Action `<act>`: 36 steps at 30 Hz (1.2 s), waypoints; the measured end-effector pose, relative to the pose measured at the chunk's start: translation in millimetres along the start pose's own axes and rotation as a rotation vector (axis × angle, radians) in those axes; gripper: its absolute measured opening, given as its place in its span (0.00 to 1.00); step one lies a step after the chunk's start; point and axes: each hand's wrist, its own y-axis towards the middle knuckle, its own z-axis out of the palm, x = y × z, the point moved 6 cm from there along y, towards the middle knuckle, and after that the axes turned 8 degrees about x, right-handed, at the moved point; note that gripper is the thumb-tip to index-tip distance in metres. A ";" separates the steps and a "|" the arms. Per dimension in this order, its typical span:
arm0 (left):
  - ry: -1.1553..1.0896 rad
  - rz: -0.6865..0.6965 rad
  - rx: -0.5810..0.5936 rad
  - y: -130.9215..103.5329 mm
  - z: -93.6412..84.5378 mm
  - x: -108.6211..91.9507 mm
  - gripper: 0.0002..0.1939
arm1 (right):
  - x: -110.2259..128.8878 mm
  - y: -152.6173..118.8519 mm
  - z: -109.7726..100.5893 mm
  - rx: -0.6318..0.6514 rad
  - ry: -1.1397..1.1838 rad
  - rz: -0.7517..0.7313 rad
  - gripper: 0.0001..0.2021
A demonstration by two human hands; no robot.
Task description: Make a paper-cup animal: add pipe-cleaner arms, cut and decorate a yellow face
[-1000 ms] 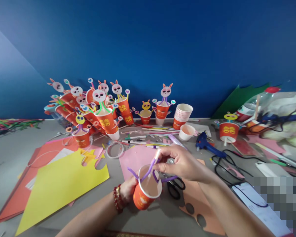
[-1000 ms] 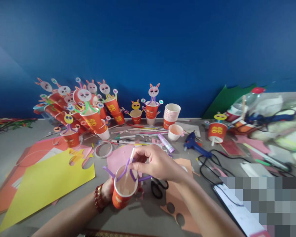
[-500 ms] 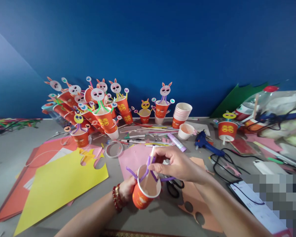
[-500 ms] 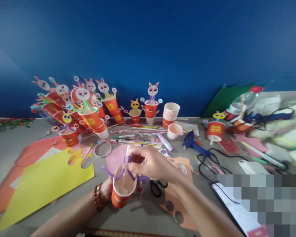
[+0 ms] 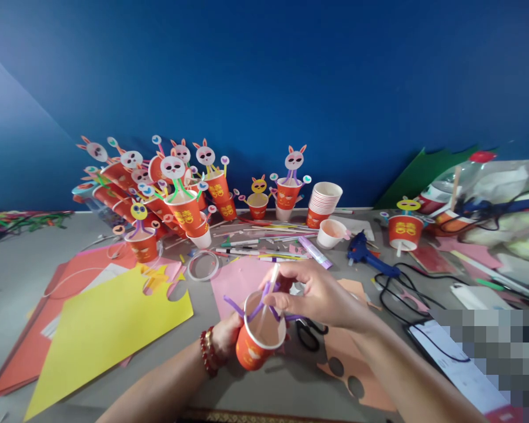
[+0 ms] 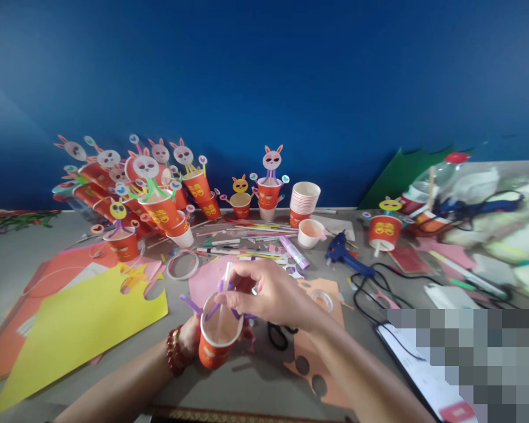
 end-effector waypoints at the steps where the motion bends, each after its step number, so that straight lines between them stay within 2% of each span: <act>1: 0.005 0.000 -0.004 0.0 0.4 -0.4 0.39 | -0.1 -0.3 -0.6 -0.014 -0.026 0.003 0.11; 7: 0.023 0.014 -0.032 0.7 1.8 -2.4 0.37 | -1.5 -2.4 -1.0 -0.049 -0.100 0.020 0.10; 12: 0.025 0.003 0.000 1.6 2.8 -0.3 0.38 | -4.0 -3.7 -1.9 -0.065 -0.108 0.063 0.12; 19: 0.044 0.021 -0.002 1.4 1.8 -0.5 0.38 | -0.6 -1.4 0.7 0.003 -0.014 0.014 0.13; 29: 0.028 -0.015 -0.019 0.2 3.5 -0.6 0.40 | 2.4 -2.5 0.1 -0.039 -0.073 0.021 0.12; 32: 0.007 0.006 -0.012 2.9 7.2 -3.5 0.36 | 3.6 -2.0 -0.1 -0.037 -0.108 0.004 0.10; 36: 0.002 0.031 0.022 5.4 10.8 -5.8 0.38 | -0.2 -2.0 -0.8 -0.044 -0.187 0.075 0.09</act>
